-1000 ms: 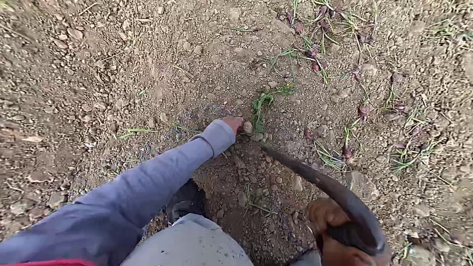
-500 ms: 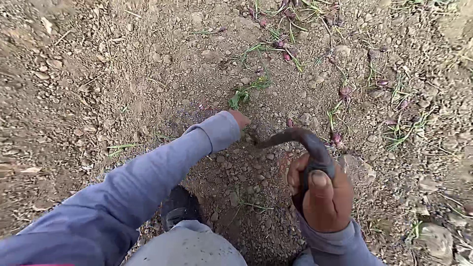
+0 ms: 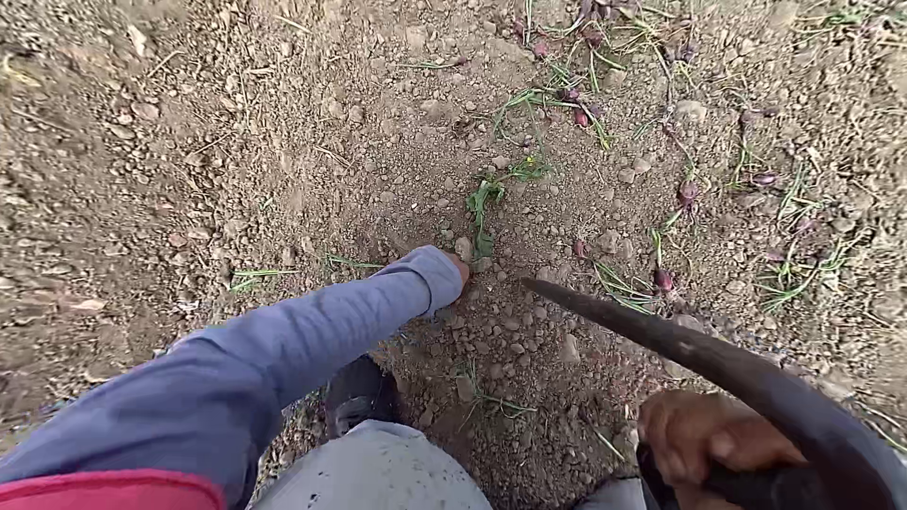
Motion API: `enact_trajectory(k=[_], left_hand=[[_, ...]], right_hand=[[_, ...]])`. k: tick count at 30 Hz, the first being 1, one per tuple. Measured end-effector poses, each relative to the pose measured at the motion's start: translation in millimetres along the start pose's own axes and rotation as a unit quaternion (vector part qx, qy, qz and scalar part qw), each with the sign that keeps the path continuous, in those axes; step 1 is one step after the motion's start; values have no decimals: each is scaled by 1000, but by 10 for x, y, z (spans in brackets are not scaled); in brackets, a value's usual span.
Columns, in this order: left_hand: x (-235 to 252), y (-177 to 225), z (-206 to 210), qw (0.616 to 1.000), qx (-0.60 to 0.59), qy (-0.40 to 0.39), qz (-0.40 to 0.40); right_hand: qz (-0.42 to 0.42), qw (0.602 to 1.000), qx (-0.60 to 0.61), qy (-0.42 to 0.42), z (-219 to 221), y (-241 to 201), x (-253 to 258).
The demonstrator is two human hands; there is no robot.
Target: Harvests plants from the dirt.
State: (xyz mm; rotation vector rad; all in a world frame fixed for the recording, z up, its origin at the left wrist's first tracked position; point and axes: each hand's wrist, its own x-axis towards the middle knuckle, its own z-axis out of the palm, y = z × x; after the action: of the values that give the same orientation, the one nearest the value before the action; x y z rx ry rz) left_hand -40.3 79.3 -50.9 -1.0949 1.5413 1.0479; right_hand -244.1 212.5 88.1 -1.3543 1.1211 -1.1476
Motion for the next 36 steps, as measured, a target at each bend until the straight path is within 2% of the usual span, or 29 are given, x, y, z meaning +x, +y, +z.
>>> enact_trajectory(k=[2,4,5,7,8,10,11,12,14,15,16,17,19,21,22,23,24,25,26,28,29,31,33,34,36], left_hand=[[-7,23,-192,1000,-14,0,8],[-29,-15,-235,998,-23,49,37],[-19,-85,-191,992,-57,93,65],[-170,-217,-189,980,-89,146,107],[-247,-242,-185,981,-68,132,121],[-269,-173,-90,989,17,47,142],[-252,-132,-47,987,38,12,154],[-205,-135,-33,984,30,23,173],[-94,-153,-68,960,-28,145,239],[-56,-93,-140,942,-41,198,266],[-32,24,-215,936,-34,217,275],[-21,183,-269,946,-3,198,257],[41,447,-240,967,94,139,193],[37,484,-87,969,88,148,177],[3,403,-60,961,32,199,187],[-24,266,-32,929,-31,299,216],[12,106,-32,868,-62,422,255],[30,-28,-84,835,-69,477,265],[33,-129,-134,843,-55,474,248],[62,-241,-200,897,34,396,193],[150,-349,-173,877,88,422,214],[252,-567,-60,811,141,497,274],[329,-712,2,773,152,534,308],[348,-758,28,770,148,537,312],[282,-765,63,788,91,530,301]], right_hand=[[1,994,-110,28,60,280,2],[25,984,-164,70,128,620,32],[46,983,-161,80,150,622,51],[54,987,-128,85,182,327,169],[39,992,-95,74,152,119,207],[-17,999,18,26,35,-146,188],[-45,998,51,-1,-7,-163,163],[-68,996,51,-13,-17,-71,145],[-63,996,-50,30,80,356,101],[-30,990,-119,63,165,591,106],[8,984,-154,84,229,770,105],[38,981,-159,102,250,807,103],[36,983,-128,125,170,542,89],[16,994,-55,97,-77,154,-98],[11,997,-25,78,-205,39,-225],[5,998,-17,67,-311,25,-348],[2,997,-38,71,-382,105,-458],[9,993,-82,89,-409,227,-547],[20,985,-131,115,-398,351,-587],[44,973,-169,152,-345,354,-502],[46,975,-161,148,-331,244,-417],[21,990,-87,113,-317,82,-383],[-39,995,-48,84,-289,237,-395],[-50,992,-79,87,-245,362,-381],[-5,978,-188,94,-120,391,-244]])
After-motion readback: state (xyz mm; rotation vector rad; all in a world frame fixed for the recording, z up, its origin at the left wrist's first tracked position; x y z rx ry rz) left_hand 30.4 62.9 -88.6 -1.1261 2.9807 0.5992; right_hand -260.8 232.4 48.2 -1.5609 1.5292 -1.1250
